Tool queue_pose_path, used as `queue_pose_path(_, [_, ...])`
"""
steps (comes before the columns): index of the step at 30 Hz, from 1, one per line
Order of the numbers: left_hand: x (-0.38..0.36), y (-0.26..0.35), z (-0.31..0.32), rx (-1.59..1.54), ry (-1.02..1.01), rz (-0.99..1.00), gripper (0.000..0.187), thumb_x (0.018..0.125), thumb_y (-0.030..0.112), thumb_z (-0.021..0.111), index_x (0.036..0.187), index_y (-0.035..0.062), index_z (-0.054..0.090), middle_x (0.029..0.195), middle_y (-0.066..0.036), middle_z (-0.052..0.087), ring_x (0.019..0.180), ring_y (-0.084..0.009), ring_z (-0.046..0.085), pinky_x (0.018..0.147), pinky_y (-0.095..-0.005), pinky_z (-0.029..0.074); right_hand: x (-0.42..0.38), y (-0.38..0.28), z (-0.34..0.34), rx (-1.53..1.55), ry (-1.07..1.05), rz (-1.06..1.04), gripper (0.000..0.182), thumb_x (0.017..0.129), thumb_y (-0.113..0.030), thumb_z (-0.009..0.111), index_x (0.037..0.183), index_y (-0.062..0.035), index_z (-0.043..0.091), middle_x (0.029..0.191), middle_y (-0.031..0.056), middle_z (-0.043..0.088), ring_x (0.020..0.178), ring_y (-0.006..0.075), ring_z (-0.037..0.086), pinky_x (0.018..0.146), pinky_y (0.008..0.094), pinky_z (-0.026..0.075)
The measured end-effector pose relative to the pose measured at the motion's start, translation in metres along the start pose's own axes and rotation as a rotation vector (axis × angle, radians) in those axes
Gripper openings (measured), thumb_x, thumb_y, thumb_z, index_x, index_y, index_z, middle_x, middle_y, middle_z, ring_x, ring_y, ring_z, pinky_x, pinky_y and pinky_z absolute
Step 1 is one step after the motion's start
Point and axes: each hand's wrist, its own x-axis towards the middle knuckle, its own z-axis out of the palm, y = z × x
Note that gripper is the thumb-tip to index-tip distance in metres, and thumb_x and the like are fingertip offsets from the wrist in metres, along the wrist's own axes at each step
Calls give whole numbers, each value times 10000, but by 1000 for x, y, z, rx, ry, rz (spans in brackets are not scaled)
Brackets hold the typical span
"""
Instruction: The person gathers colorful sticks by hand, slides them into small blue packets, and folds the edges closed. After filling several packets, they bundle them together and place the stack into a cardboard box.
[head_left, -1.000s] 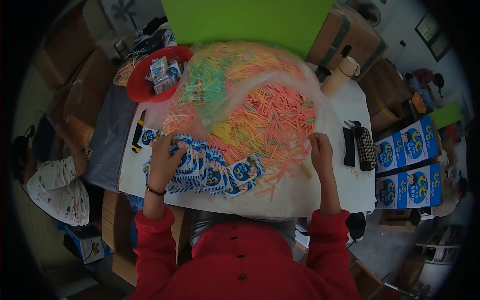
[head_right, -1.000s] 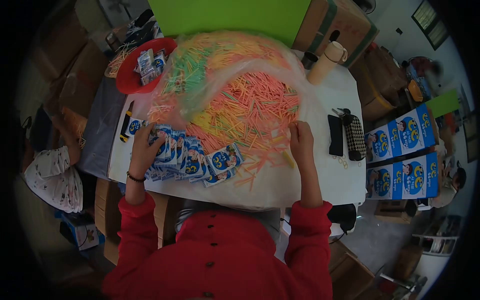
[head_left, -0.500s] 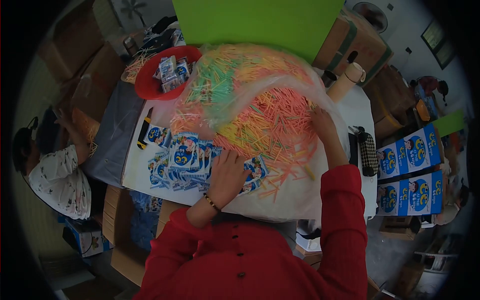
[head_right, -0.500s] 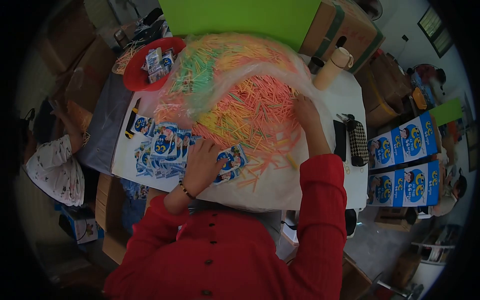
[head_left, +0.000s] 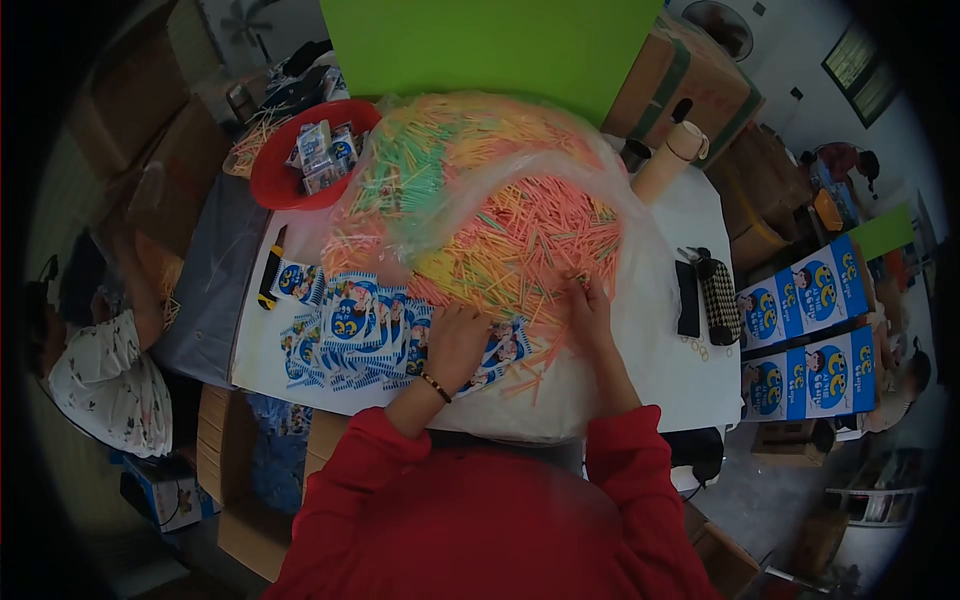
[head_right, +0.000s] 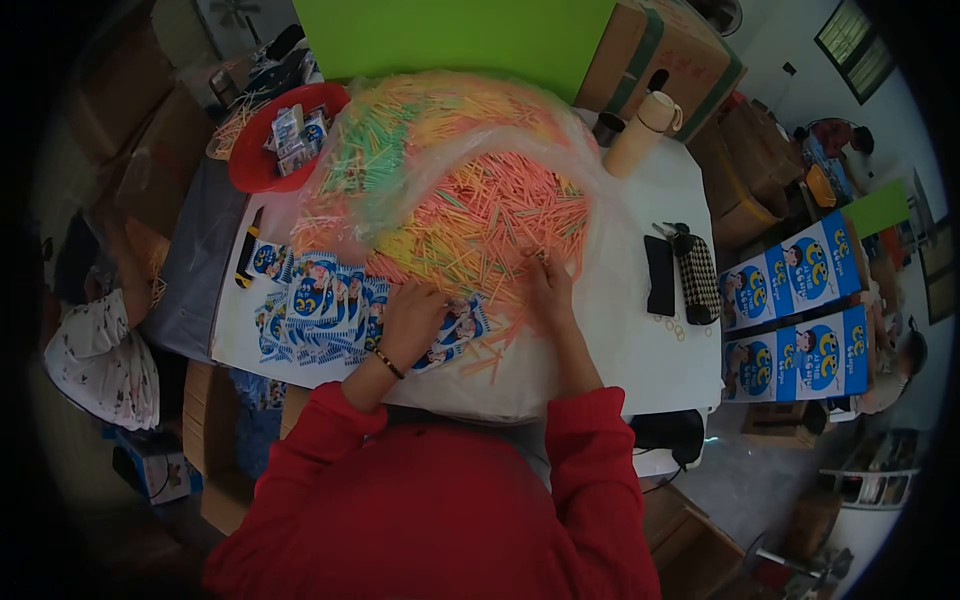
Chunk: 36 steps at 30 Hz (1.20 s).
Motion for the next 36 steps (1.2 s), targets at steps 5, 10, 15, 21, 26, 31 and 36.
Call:
queue_pose_path(5, [10, 2, -14, -94, 255, 68, 233, 827, 115, 652, 1051, 53, 661, 853, -61, 665, 893, -230, 618, 800, -373, 454, 9, 9, -6, -28, -35, 142, 133, 973, -110, 510, 1046, -16, 570, 927, 16, 584, 894, 112, 546, 805, 255, 447])
queue_pose_path(10, [11, 3, -20, -1096, -20, -502, 196, 935, 174, 598, 1033, 13, 651, 863, -26, 691, 776, -108, 639, 676, -263, 494, 14, 17, -15, -246, 6, -47, 108, 962, -101, 518, 1034, -26, 545, 901, 14, 556, 835, 120, 530, 724, 266, 445])
queue_pose_path(15, [6, -1, -13, -1693, -23, -808, 194, 961, 184, 579, 1038, 31, 668, 904, -21, 704, 787, -91, 657, 700, -242, 522, 4, 4, -13, -507, -77, -221, 126, 940, -81, 519, 1044, -9, 522, 880, 66, 530, 809, 173, 503, 738, 306, 433])
queue_pose_path(21, [-5, 4, -5, -1703, -66, -674, 192, 956, 197, 590, 1056, 52, 667, 926, -18, 706, 840, -112, 672, 727, -250, 535, 6, -8, -9, -102, 116, 21, 142, 970, -131, 510, 1087, -51, 530, 934, 31, 541, 838, 147, 496, 765, 310, 442])
queue_pose_path(26, [-7, -13, 27, -811, 28, -288, 190, 915, 113, 593, 1081, 30, 631, 974, -72, 619, 873, -177, 592, 757, -332, 470, 6, -11, -1, 296, 217, 51, 120, 1003, -183, 474, 1083, -108, 524, 911, -28, 517, 788, 79, 463, 733, 267, 431])
queue_pose_path(31, [0, 5, 7, 174, 22, -49, 454, 829, 51, 587, 1273, -1, 507, 983, -98, 558, 939, -263, 521, 832, -384, 408, 17, 9, -15, 170, 88, 263, 143, 994, -180, 495, 1011, -41, 522, 885, 73, 605, 775, 195, 581, 707, 346, 479])
queue_pose_path(36, [14, 9, -14, 333, 40, -168, 505, 856, 76, 525, 1348, -11, 454, 1047, -105, 560, 1033, -265, 508, 903, -371, 381, 24, -11, -17, -888, -68, -68, 213, 950, -200, 534, 994, 6, 505, 832, 213, 591, 776, 393, 590, 685, 451, 476])
